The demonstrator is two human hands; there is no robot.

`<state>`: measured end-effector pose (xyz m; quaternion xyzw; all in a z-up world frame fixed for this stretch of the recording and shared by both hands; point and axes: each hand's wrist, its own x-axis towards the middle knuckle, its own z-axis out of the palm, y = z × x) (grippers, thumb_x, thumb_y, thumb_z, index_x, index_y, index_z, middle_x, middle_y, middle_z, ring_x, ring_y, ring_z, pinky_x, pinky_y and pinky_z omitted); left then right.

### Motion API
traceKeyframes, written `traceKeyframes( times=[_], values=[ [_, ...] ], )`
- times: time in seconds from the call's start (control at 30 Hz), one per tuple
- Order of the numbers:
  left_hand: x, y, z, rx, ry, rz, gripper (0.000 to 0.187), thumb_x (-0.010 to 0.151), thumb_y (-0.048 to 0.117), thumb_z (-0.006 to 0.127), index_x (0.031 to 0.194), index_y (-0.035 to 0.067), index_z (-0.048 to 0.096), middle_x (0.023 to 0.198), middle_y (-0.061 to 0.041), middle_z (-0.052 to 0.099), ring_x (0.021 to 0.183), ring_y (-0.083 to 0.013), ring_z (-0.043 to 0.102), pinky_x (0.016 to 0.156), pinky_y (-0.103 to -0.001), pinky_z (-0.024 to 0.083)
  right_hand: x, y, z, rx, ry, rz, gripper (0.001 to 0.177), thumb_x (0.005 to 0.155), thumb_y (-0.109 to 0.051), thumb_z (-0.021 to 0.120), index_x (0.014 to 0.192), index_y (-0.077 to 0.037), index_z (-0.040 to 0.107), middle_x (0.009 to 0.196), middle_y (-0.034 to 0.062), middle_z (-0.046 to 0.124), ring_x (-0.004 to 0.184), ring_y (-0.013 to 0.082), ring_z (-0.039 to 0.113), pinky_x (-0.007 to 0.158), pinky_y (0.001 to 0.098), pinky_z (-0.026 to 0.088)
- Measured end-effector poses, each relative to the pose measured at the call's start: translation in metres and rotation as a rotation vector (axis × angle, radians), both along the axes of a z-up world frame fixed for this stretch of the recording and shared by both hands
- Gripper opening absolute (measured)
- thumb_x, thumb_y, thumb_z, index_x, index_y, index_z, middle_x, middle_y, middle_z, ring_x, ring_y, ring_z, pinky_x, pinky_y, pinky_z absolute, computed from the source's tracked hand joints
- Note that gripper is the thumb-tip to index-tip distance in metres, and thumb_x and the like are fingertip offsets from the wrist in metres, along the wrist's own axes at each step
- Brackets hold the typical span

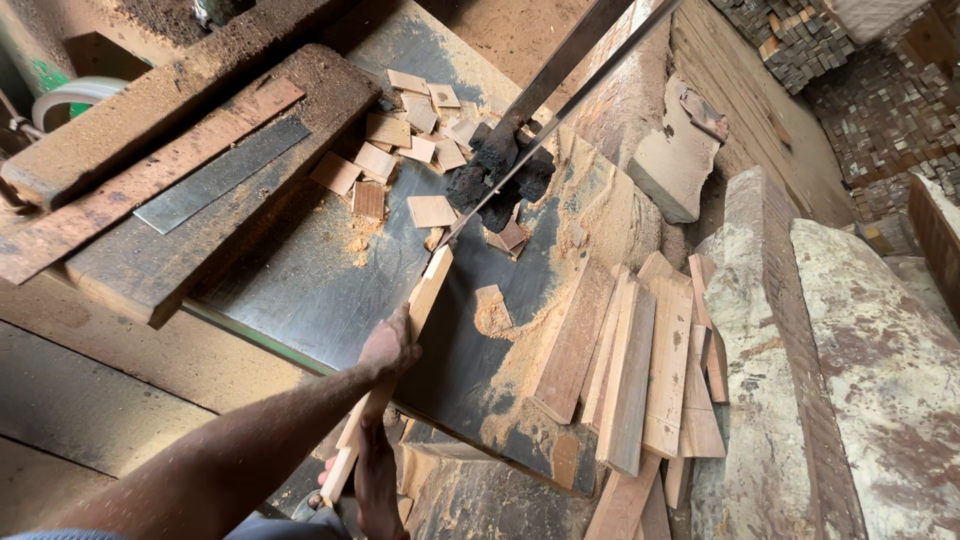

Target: The person cuts a wooden plank into multiple smaller sections using a band saw. They guide the wood through the blade with their hands and move each resulting piece aside on the machine table.

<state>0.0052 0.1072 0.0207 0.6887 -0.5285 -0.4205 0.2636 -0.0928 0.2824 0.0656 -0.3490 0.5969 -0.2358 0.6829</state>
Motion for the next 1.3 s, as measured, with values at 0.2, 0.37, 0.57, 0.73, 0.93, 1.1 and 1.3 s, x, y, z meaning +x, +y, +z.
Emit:
traceKeyframes(
  times=[0.2, 0.37, 0.57, 0.73, 0.93, 1.1, 1.3],
  values=[
    [0.001, 0.037, -0.006, -0.2, 0.007, -0.041, 0.104, 0.093, 0.052, 0.077, 0.153, -0.007, 0.015, 0.157, -0.034, 0.038, 0.138, -0.0558, 0.041, 0.11, -0.058, 0.037, -0.009, 0.03, -0.009, 0.03, 0.025, -0.013, 0.07, 0.101, -0.061, 0.038, 0.146, -0.008, 0.045, 0.072, 0.0162, 0.066, 0.058, 0.0255, 0.069, 0.051, 0.0374, 0.059],
    [0.022, 0.084, 0.017, -0.128, 0.291, 0.138, 0.08, 0.095, 0.059, 0.056, 0.149, 0.001, 0.044, 0.143, -0.024, 0.061, 0.125, -0.0362, 0.065, 0.109, -0.053, 0.052, -0.03, 0.053, -0.038, 0.084, -0.238, -0.024, 0.087, 0.101, -0.073, 0.027, 0.143, 0.0, 0.046, 0.081, 0.0163, 0.068, 0.069, 0.026, 0.072, 0.059, 0.0392, 0.063],
    [0.02, 0.138, 0.012, 0.19, 0.574, 0.276, 0.063, 0.095, 0.051, 0.062, 0.131, 0.0, 0.064, 0.115, -0.024, 0.075, 0.1, -0.0384, 0.075, 0.09, -0.053, 0.06, -0.047, 0.06, -0.037, 0.401, -0.767, -0.167, 0.103, 0.076, -0.087, 0.021, 0.137, -0.009, 0.051, 0.103, 0.0222, 0.073, 0.082, 0.034, 0.073, 0.074, 0.0475, 0.061],
    [0.007, 0.133, 0.0, 0.393, 0.78, 0.185, 0.056, 0.096, 0.042, 0.071, 0.131, 0.003, 0.052, 0.104, -0.018, 0.072, 0.087, -0.0242, 0.075, 0.078, -0.041, 0.064, -0.05, 0.064, -0.038, 0.387, -0.743, -0.347, 0.089, 0.096, -0.076, 0.031, 0.15, -0.007, 0.047, 0.118, 0.0231, 0.068, 0.097, 0.0357, 0.074, 0.085, 0.0504, 0.063],
    [-0.018, 0.135, -0.029, 0.108, 0.074, -0.052, 0.052, 0.108, 0.039, 0.049, 0.141, 0.0, 0.045, 0.092, -0.02, 0.075, 0.069, -0.0277, 0.073, 0.059, -0.043, 0.065, -0.027, 0.064, -0.001, 0.067, -0.081, -0.09, 0.073, 0.093, -0.071, 0.033, 0.143, -0.019, 0.048, 0.102, 0.0131, 0.067, 0.081, 0.0253, 0.073, 0.072, 0.0406, 0.063],
    [-0.021, 0.123, -0.03, -0.12, 0.1, -0.094, 0.099, 0.086, 0.023, 0.07, 0.159, -0.009, 0.011, 0.131, -0.039, 0.058, 0.112, -0.0423, 0.069, 0.099, -0.049, 0.061, -0.022, 0.061, -0.019, -0.065, -0.231, 0.027, 0.069, 0.105, -0.062, 0.042, 0.131, 0.001, 0.052, 0.097, 0.0091, 0.06, 0.075, 0.0202, 0.071, 0.063, 0.0351, 0.062],
    [-0.003, 0.072, -0.002, -0.187, 0.055, -0.08, 0.11, 0.08, 0.028, 0.08, 0.153, -0.014, 0.008, 0.156, -0.034, 0.03, 0.143, -0.044, 0.038, 0.12, -0.046, 0.034, -0.018, 0.055, -0.022, -0.014, -0.138, -0.01, 0.06, 0.104, -0.056, 0.046, 0.128, -0.001, 0.051, 0.089, 0.0114, 0.06, 0.068, 0.0214, 0.07, 0.056, 0.0337, 0.06]
  ],
)
